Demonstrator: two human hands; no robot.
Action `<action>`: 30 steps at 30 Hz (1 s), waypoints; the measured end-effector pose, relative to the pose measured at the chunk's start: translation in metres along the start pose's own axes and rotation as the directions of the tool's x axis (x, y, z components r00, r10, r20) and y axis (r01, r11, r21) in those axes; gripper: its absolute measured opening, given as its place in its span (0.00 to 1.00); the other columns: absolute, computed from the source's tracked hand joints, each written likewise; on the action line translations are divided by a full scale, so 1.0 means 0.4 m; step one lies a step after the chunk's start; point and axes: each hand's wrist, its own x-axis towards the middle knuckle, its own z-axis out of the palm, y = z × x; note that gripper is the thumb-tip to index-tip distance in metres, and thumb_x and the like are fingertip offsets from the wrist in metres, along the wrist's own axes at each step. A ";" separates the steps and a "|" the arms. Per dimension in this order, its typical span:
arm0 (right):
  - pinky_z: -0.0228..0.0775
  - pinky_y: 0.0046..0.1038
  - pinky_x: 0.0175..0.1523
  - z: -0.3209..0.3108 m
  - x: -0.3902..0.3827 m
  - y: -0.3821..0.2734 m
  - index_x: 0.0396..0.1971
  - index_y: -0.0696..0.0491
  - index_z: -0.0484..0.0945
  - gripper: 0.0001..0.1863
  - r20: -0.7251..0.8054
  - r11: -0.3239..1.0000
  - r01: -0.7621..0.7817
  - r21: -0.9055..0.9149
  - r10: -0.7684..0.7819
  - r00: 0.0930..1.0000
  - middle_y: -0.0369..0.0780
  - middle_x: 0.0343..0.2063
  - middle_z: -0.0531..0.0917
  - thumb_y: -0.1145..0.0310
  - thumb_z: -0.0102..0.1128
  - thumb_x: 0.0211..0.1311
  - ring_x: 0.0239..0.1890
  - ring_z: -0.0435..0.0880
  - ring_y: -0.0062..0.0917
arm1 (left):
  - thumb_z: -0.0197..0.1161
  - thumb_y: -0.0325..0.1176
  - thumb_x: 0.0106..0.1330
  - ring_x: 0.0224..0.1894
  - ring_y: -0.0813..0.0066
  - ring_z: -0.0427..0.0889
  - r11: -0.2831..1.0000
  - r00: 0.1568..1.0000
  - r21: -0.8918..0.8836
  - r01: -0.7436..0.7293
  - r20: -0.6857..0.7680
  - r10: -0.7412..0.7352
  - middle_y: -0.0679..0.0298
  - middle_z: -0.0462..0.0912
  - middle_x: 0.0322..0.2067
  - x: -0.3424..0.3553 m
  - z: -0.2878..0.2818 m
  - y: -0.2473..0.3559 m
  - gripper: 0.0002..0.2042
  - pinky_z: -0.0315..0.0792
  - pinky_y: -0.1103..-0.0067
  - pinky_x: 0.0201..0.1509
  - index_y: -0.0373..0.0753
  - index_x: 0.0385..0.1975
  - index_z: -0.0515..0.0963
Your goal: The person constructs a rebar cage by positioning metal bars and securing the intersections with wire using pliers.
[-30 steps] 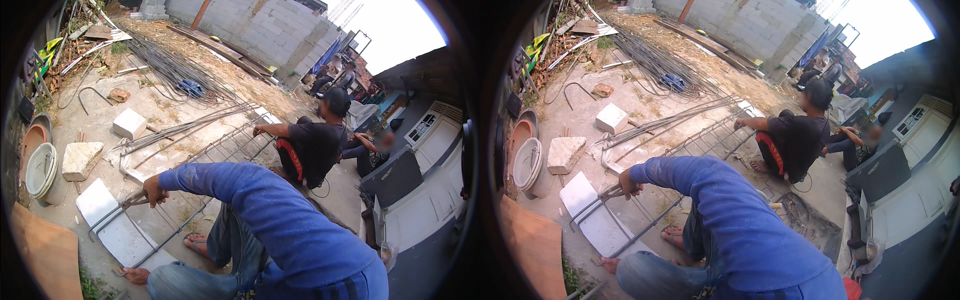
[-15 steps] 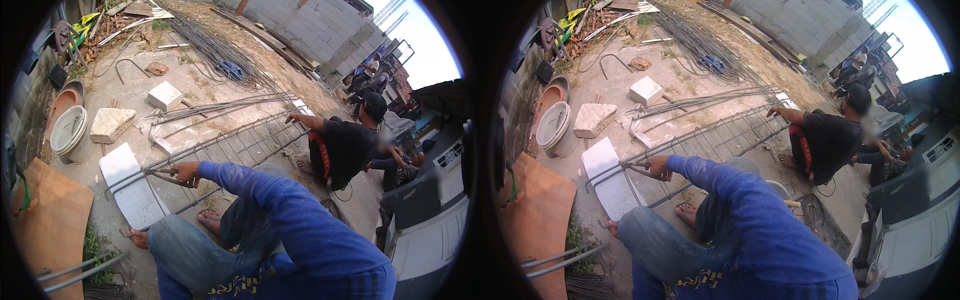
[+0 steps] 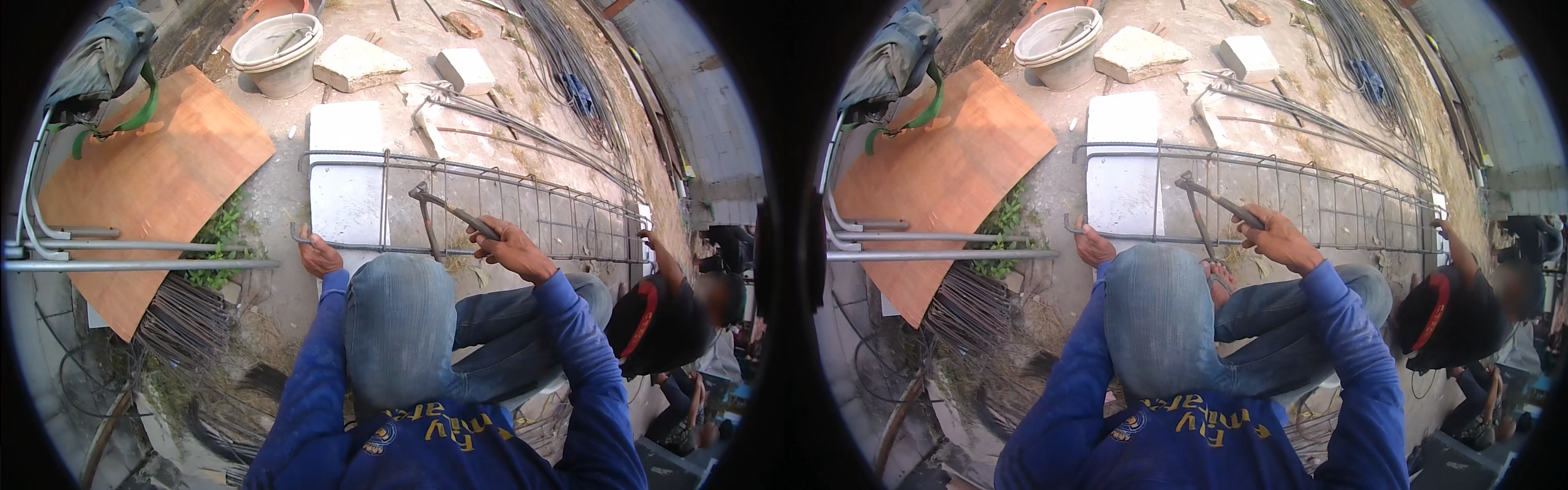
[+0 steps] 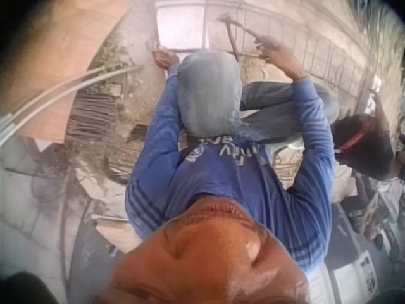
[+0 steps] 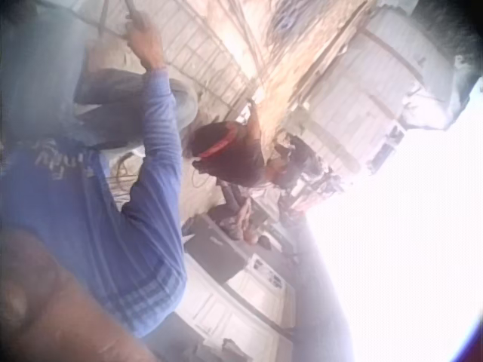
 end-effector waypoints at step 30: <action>0.73 0.34 0.37 -0.266 -0.179 0.761 0.48 0.57 0.77 0.22 -0.220 0.899 -0.200 0.390 0.302 0.927 0.43 0.28 0.83 0.51 0.51 0.75 0.30 0.82 0.32 | 0.73 0.42 0.57 0.59 0.54 0.77 0.645 0.418 -0.038 -0.763 0.732 0.538 0.55 0.83 0.52 -0.091 0.386 0.610 0.22 0.61 0.50 0.69 0.40 0.51 0.82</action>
